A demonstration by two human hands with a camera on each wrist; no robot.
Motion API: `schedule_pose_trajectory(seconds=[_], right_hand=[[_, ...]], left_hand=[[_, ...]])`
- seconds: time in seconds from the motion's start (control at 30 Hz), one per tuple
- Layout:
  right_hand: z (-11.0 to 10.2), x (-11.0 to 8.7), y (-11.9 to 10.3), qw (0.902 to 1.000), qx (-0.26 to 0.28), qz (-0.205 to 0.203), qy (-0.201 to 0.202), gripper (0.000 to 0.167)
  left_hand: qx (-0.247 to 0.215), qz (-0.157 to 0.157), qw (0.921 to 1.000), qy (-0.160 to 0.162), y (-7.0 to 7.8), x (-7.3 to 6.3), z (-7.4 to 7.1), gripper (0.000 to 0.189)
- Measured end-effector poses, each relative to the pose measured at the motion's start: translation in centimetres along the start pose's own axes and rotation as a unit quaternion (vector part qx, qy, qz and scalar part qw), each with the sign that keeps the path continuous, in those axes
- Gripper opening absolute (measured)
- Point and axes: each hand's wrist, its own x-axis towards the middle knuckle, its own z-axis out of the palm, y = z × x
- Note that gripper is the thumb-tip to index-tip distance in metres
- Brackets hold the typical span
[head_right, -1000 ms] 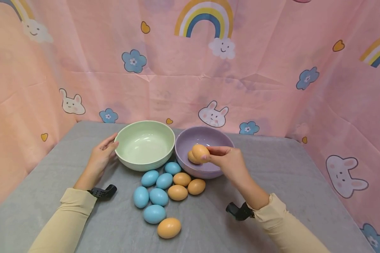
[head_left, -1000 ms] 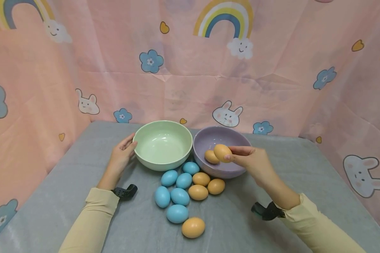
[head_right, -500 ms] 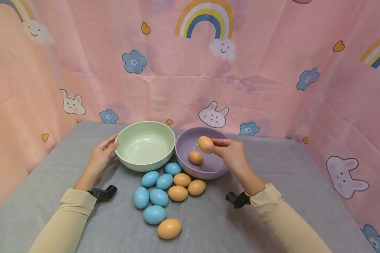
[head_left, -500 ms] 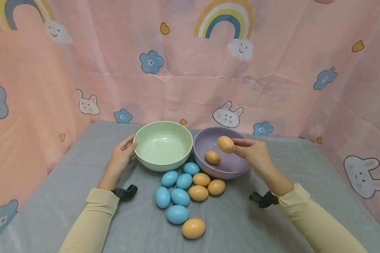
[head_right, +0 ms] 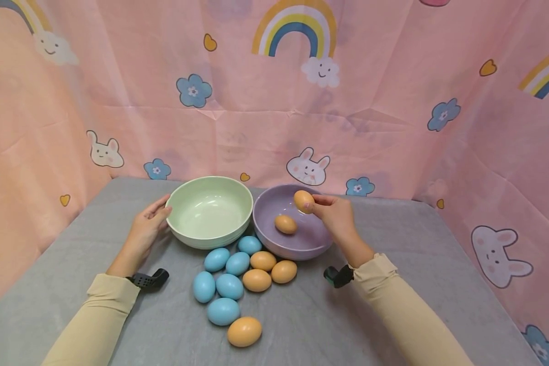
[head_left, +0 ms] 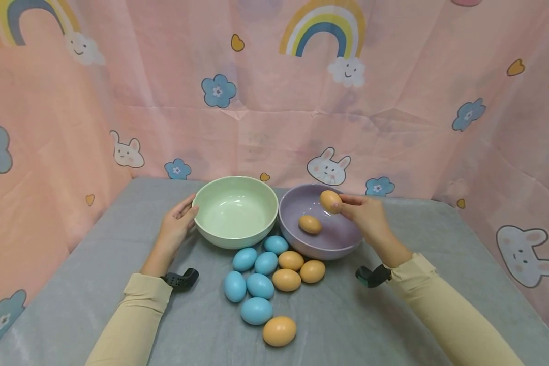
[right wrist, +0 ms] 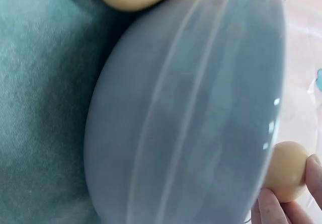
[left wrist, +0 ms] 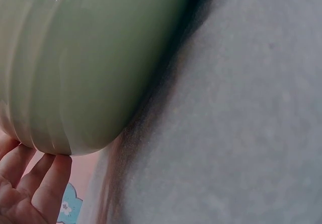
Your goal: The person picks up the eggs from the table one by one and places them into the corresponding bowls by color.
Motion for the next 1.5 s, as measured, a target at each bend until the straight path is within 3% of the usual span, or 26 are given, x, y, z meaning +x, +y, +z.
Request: schedule_pose_trajectory(seconds=[0.43, 1.17, 1.5], right_hand=[[0.7, 2.2, 0.9, 0.9991, 0.018, 0.026, 0.029, 0.049], [2.2, 4.5, 2.6, 0.9977, -0.025, 0.008, 0.062, 0.044], [2.9, 4.8, 2.9, 0.9972, -0.004, 0.048, 0.058, 0.045]], left_hand=[[0.0, 0.004, 1.0, 0.003, 0.0, 0.0, 0.0, 0.057], [-0.01, 0.0, 0.9999, 0.004, -0.1, 0.3, 0.1, 0.056], [-0.019, -0.002, 0.9998, 0.007, -0.3, 0.4, 0.1, 0.055]])
